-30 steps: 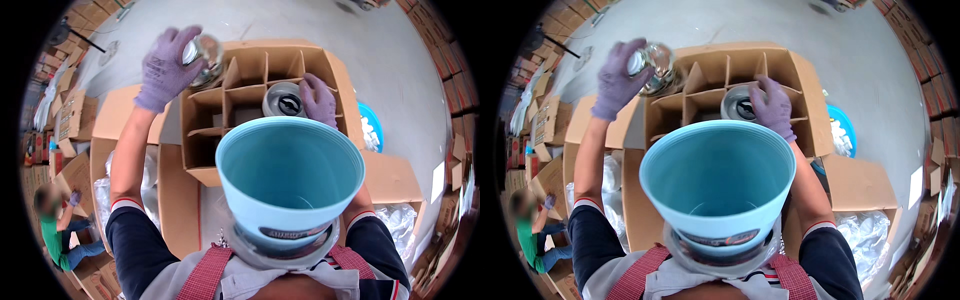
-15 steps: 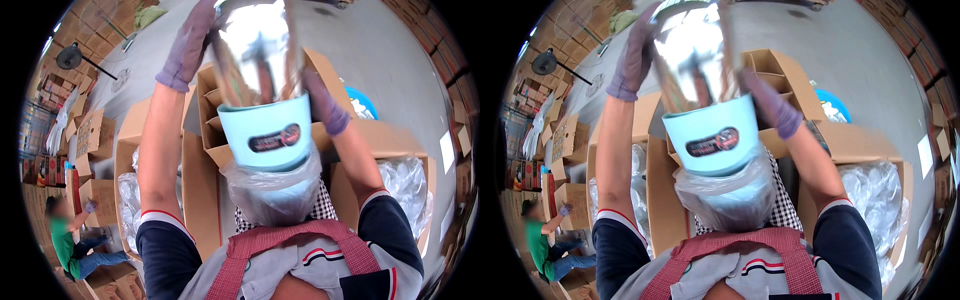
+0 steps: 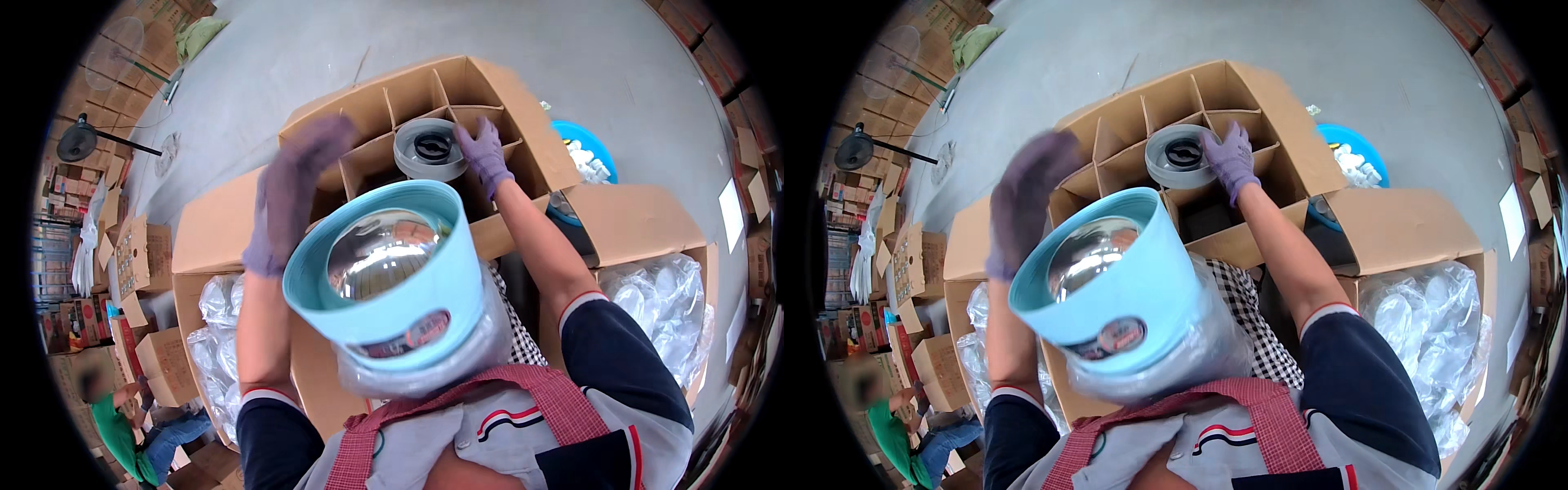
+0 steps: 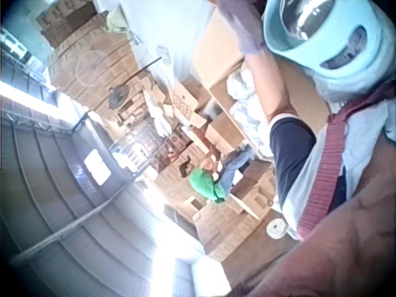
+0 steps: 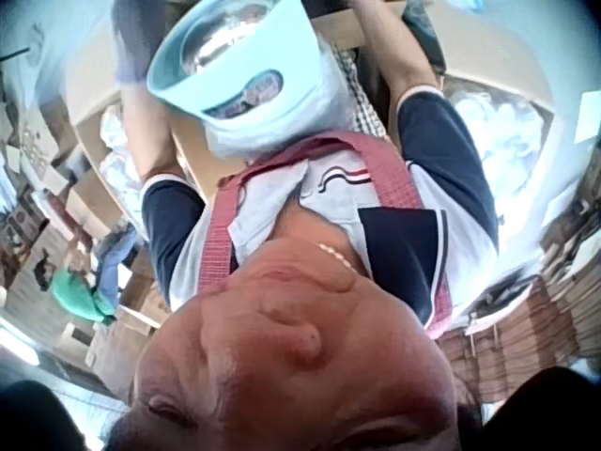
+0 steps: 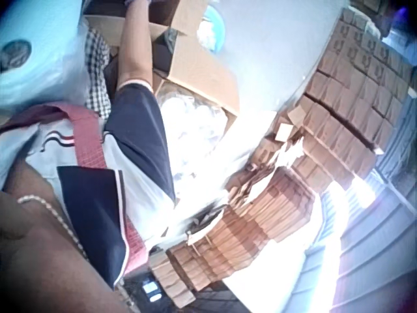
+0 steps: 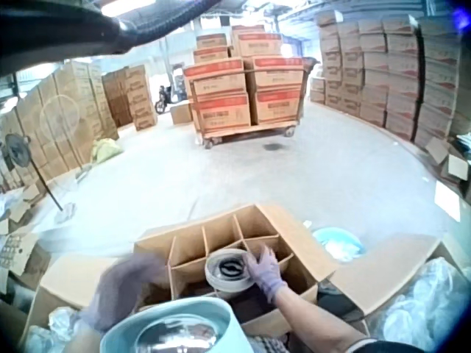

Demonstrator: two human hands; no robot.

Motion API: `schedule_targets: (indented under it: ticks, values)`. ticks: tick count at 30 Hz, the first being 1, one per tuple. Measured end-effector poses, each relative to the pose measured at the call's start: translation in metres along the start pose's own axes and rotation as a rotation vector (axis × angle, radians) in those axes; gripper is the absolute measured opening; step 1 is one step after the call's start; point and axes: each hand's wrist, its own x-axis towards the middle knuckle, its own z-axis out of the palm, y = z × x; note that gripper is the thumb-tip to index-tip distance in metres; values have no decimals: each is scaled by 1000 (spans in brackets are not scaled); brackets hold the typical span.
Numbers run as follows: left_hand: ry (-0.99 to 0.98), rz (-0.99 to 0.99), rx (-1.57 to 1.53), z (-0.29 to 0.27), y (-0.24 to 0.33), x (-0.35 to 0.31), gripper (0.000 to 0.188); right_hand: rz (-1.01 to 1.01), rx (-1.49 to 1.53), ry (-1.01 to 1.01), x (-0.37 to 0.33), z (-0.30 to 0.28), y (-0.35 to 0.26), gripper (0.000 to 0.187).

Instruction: The person sits on the floor in a warehouse and packs small, light-blue kitchen appliances into a cardboard box. They remove each appliance from its protective plastic wrapping, briefly inspect the interior, and place it into a compartmentalized cardboard insert. The person repeats this process for several units before closing the box flaps.

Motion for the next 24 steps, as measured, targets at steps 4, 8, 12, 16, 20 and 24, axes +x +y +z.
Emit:
schedule_targets:
  ticks: [4, 8, 12, 16, 20, 24]
  values:
    - [241, -510, 403, -132, -238, -11, 50, 18, -27, -434, 3, 44, -16, 46]
    - [282, -109, -71, -9, -170, 46, 54, -443, 361, 72, 8, -9, -64, 28]
    - [416, 215, 60, -19, -43, 41, 60, -614, 993, -156, -14, -96, -165, 36]
    - [175, 414, 312, -15, -2, -2, 80, -380, 1209, -931, -41, -139, -164, 61]
    - [-167, 495, 312, -3, 22, -4, 95, -739, 848, -572, -66, -146, -160, 48]
    - [-204, 568, 403, 14, 36, -13, 93, -698, 974, -575, -81, -161, -173, 43]
